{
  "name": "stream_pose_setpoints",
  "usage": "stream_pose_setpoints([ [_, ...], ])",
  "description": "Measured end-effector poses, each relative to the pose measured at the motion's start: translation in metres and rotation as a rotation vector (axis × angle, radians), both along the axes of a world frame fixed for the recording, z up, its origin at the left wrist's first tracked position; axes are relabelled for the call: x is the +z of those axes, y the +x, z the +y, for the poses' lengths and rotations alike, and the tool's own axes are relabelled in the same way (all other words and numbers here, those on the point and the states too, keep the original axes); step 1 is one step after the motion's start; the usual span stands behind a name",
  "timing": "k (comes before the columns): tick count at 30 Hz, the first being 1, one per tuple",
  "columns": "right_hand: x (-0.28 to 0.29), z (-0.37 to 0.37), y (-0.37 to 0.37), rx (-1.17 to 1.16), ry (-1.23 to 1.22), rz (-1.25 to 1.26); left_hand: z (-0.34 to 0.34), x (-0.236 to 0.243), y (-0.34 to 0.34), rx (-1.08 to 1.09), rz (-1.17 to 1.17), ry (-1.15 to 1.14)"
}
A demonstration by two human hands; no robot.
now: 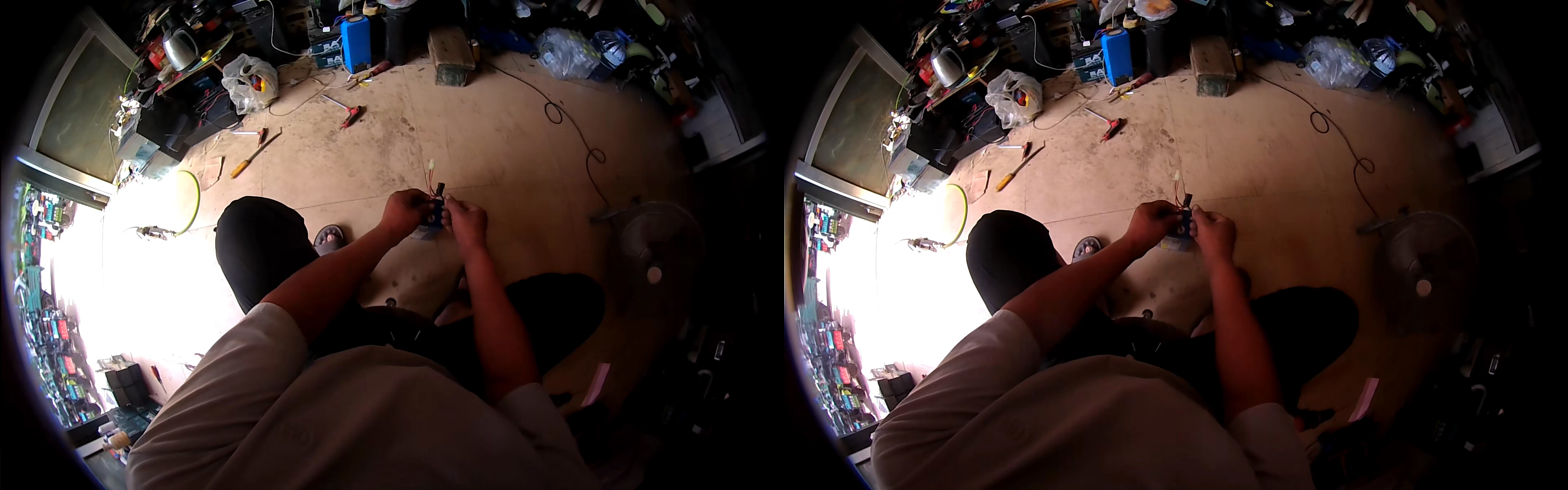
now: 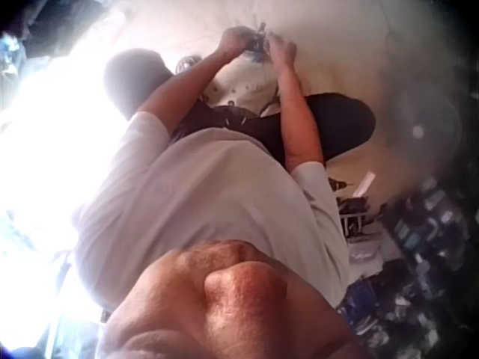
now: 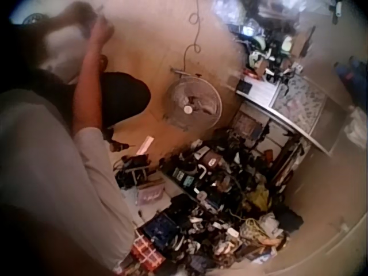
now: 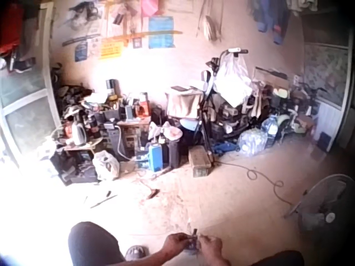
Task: The person handles a blue battery pack and strips the insulation from wires using a tool before connecting the wires by hand.
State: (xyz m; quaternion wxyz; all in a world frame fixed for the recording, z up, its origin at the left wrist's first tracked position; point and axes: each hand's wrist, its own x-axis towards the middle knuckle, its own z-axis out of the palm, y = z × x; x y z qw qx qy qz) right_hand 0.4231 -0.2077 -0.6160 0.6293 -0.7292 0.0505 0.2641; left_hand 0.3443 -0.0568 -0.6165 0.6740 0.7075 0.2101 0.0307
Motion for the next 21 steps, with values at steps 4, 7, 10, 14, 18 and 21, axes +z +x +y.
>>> stream_pose_setpoints([
  [4, -0.009, 0.010, 0.000, 0.048, 0.094, -0.064, 0.005, -0.007, 0.001, 0.005, 0.014, 0.109],
  [7, -0.005, 0.011, 0.001, 0.097, 0.215, 0.001, 0.008, -0.008, -0.001, 0.036, 0.020, 0.047],
  [10, -0.013, 0.010, -0.002, 0.264, 0.271, -0.199, 0.008, -0.007, -0.001, 0.062, 0.023, -0.105],
  [14, -0.013, 0.003, -0.001, 0.269, -0.134, -0.523, 0.009, -0.009, 0.001, 0.043, 0.056, -0.179],
  [18, -0.004, 0.006, -0.013, 0.176, -0.593, -0.779, 0.012, -0.012, 0.000, 0.025, 0.080, -0.300],
  [21, -0.004, 0.010, -0.024, 0.094, -0.571, -0.765, 0.015, -0.018, -0.003, 0.023, 0.103, -0.350],
])
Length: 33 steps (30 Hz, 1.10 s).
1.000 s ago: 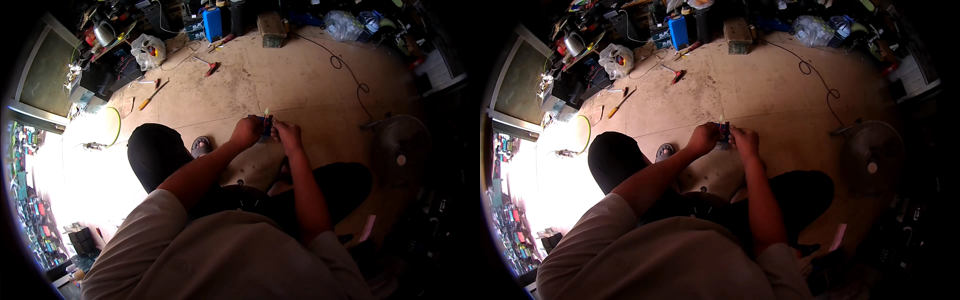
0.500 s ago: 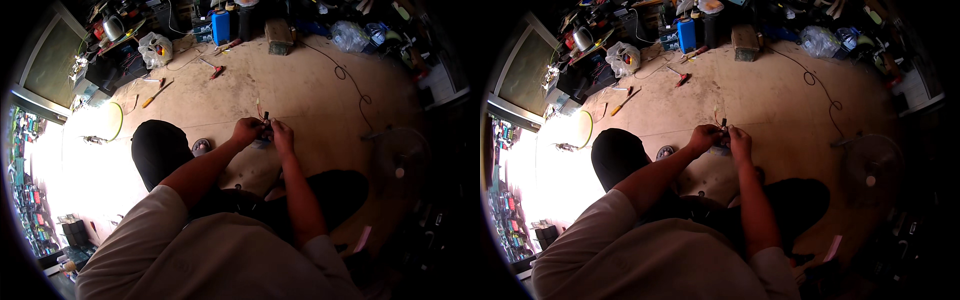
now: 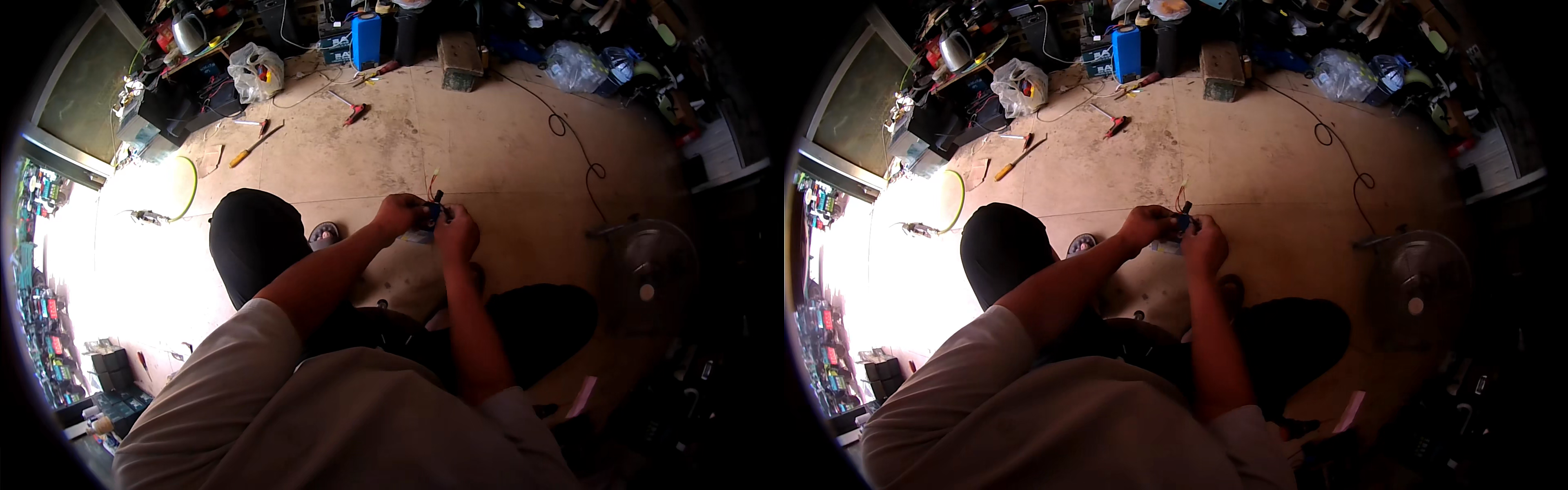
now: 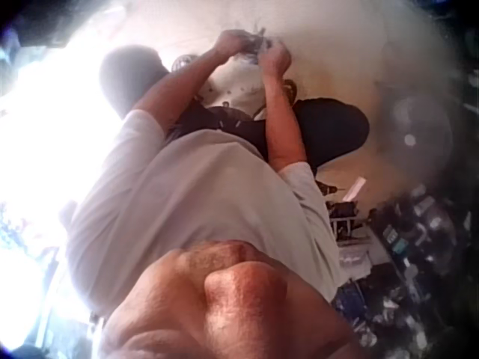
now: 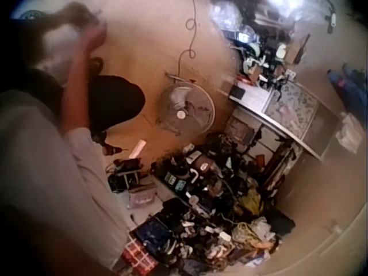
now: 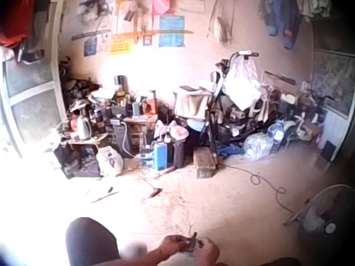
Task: The person handles a blue battery pack and strips the insulation from wires using a tool before connecting the wires by hand.
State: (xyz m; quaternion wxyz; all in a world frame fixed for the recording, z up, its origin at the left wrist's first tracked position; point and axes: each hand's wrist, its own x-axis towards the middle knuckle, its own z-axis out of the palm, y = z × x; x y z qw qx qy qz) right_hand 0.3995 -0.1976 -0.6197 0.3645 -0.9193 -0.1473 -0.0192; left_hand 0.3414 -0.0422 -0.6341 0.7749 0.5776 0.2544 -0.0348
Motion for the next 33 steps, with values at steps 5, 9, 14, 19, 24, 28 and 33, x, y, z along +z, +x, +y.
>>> stream_pose_setpoints([
  [5, -0.017, -0.012, 0.016, 0.113, 0.514, 0.443, 0.004, 0.001, -0.001, -0.059, -0.053, -0.047],
  [9, -0.025, -0.017, 0.017, 0.115, 0.563, 0.500, 0.002, 0.005, -0.001, -0.071, -0.068, -0.038],
  [14, -0.022, -0.017, 0.017, 0.137, 0.630, 0.482, -0.003, 0.011, 0.001, -0.035, -0.071, -0.096],
  [19, -0.015, -0.015, 0.016, 0.132, 0.654, 0.496, -0.003, 0.013, 0.002, -0.017, -0.045, -0.108],
  [24, -0.007, -0.011, 0.012, 0.101, 0.720, 0.563, -0.002, 0.006, 0.003, -0.002, -0.047, -0.101],
  [28, 0.003, -0.009, 0.009, 0.075, 0.761, 0.626, -0.001, 0.007, 0.004, -0.023, -0.032, -0.088],
  [33, -0.001, -0.011, 0.010, 0.082, 0.784, 0.651, 0.000, 0.008, 0.004, -0.042, -0.036, -0.090],
])
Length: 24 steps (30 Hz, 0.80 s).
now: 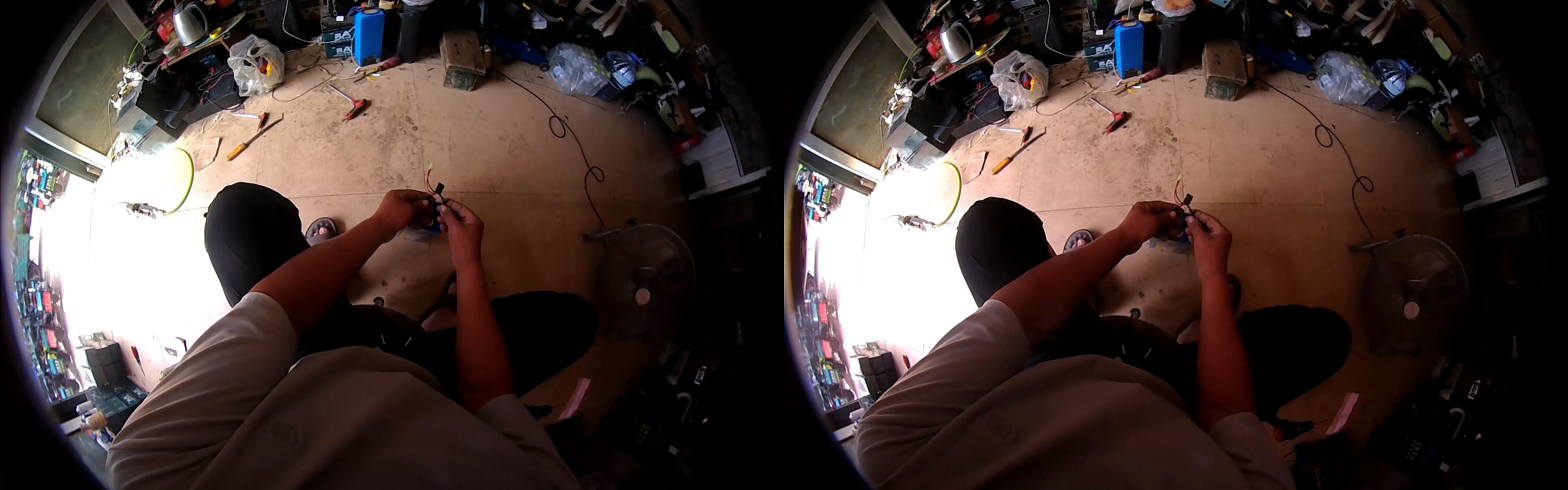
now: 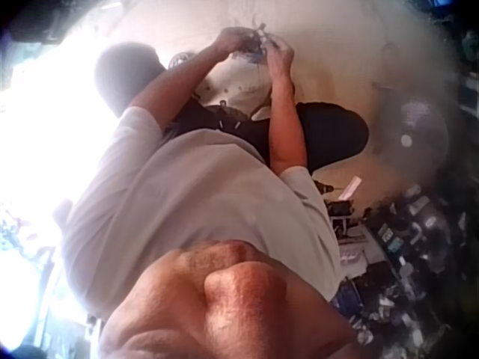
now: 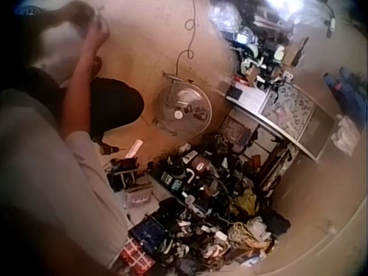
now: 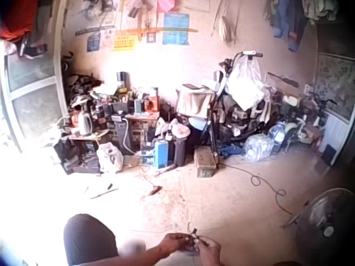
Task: The person handles a blue battery pack and strips the insulation from wires using a tool before connecting the wires by hand.
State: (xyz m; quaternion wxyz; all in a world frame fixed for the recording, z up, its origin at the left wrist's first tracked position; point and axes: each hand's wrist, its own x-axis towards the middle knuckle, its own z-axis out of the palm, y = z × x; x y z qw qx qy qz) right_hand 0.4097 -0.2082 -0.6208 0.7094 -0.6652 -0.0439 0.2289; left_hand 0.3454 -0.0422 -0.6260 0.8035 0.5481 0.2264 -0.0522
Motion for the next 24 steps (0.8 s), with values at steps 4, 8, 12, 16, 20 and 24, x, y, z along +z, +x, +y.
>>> stream_pose_setpoints([
  [4, 0.002, 0.000, -0.002, -0.002, 0.020, 0.022, 0.000, -0.002, 0.001, 0.017, 0.013, -0.016],
  [8, 0.001, 0.000, -0.002, -0.008, 0.025, 0.033, 0.001, -0.006, 0.001, 0.004, 0.007, -0.016],
  [12, -0.001, -0.001, -0.001, -0.011, 0.035, 0.040, 0.002, -0.008, 0.002, -0.008, 0.012, -0.018],
  [16, -0.001, -0.001, -0.002, -0.010, 0.036, 0.050, 0.002, -0.006, 0.001, 0.003, 0.015, -0.032],
  [20, -0.003, -0.002, -0.001, -0.021, 0.049, 0.077, 0.002, -0.004, 0.001, 0.018, 0.008, -0.050],
  [24, -0.004, -0.003, 0.000, -0.028, 0.043, 0.079, 0.000, 0.003, 0.001, 0.030, 0.013, -0.067],
])
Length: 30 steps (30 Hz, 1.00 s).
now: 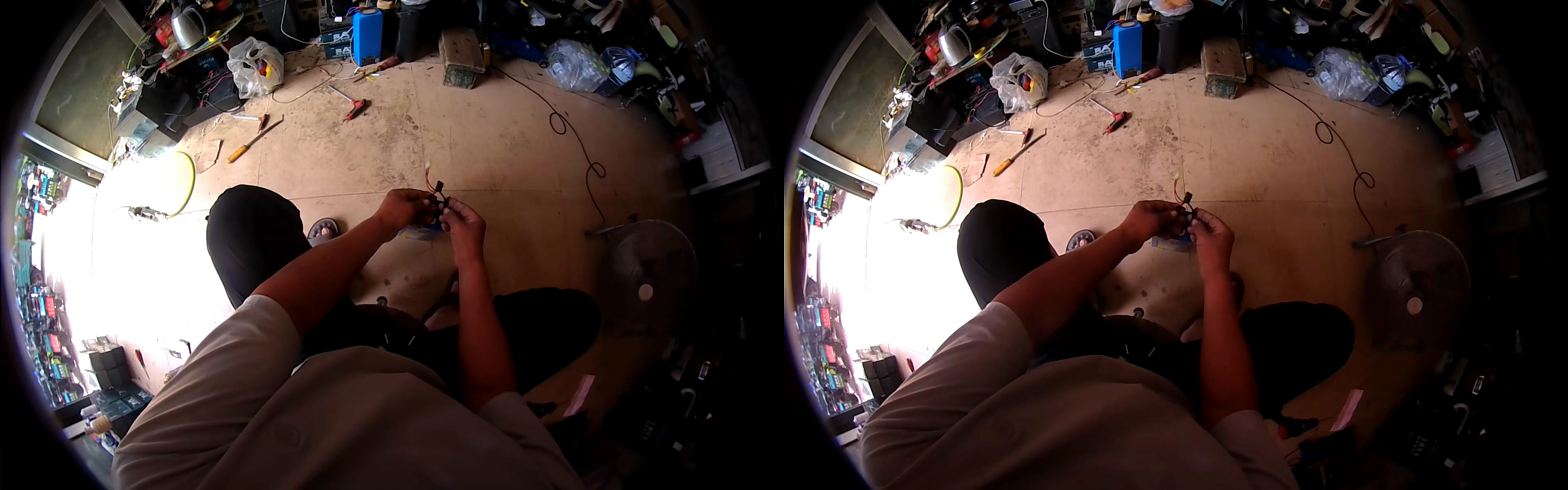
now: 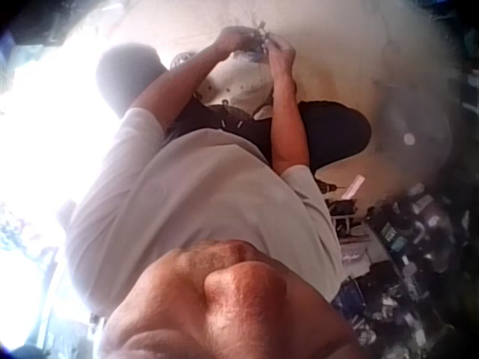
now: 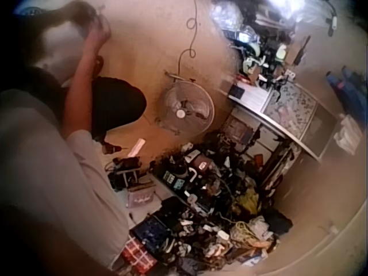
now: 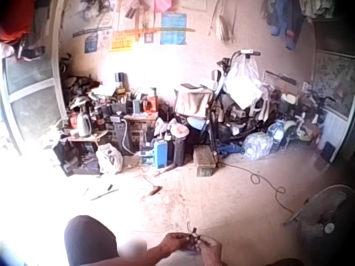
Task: The person handles a blue battery pack and strips the insulation from wires using a tool before connecting the wires by hand.
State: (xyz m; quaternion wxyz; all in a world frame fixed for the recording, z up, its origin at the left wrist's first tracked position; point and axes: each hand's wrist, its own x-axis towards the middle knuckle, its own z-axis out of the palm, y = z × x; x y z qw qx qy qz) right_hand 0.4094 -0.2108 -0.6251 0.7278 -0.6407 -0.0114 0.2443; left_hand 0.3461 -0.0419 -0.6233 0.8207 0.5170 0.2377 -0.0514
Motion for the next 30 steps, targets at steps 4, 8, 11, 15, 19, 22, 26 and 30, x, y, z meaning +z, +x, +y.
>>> stream_pose_setpoints([
  [4, -0.002, 0.000, 0.000, -0.008, 0.003, -0.008, 0.000, 0.001, -0.001, -0.014, -0.008, 0.005],
  [8, 0.000, 0.002, -0.001, -0.015, 0.008, -0.013, 0.002, -0.005, 0.000, -0.036, -0.025, 0.030],
  [11, -0.004, 0.001, 0.000, -0.030, -0.002, -0.024, 0.002, -0.005, 0.000, -0.044, -0.035, 0.036],
  [15, -0.010, -0.001, 0.002, -0.032, -0.040, -0.040, 0.002, -0.005, 0.000, -0.045, -0.017, 0.046],
  [19, -0.015, -0.003, 0.005, -0.036, -0.059, -0.043, 0.001, -0.001, 0.000, -0.031, 0.000, 0.016],
  [22, -0.016, -0.002, 0.004, -0.049, -0.056, -0.057, 0.002, 0.003, -0.001, -0.037, 0.004, 0.017],
  [26, -0.017, -0.003, 0.005, -0.067, -0.082, -0.045, 0.001, 0.007, -0.002, -0.041, -0.011, 0.022],
  [30, -0.025, -0.006, 0.008, -0.095, -0.112, -0.071, -0.001, 0.011, -0.005, -0.060, -0.010, 0.038],
])
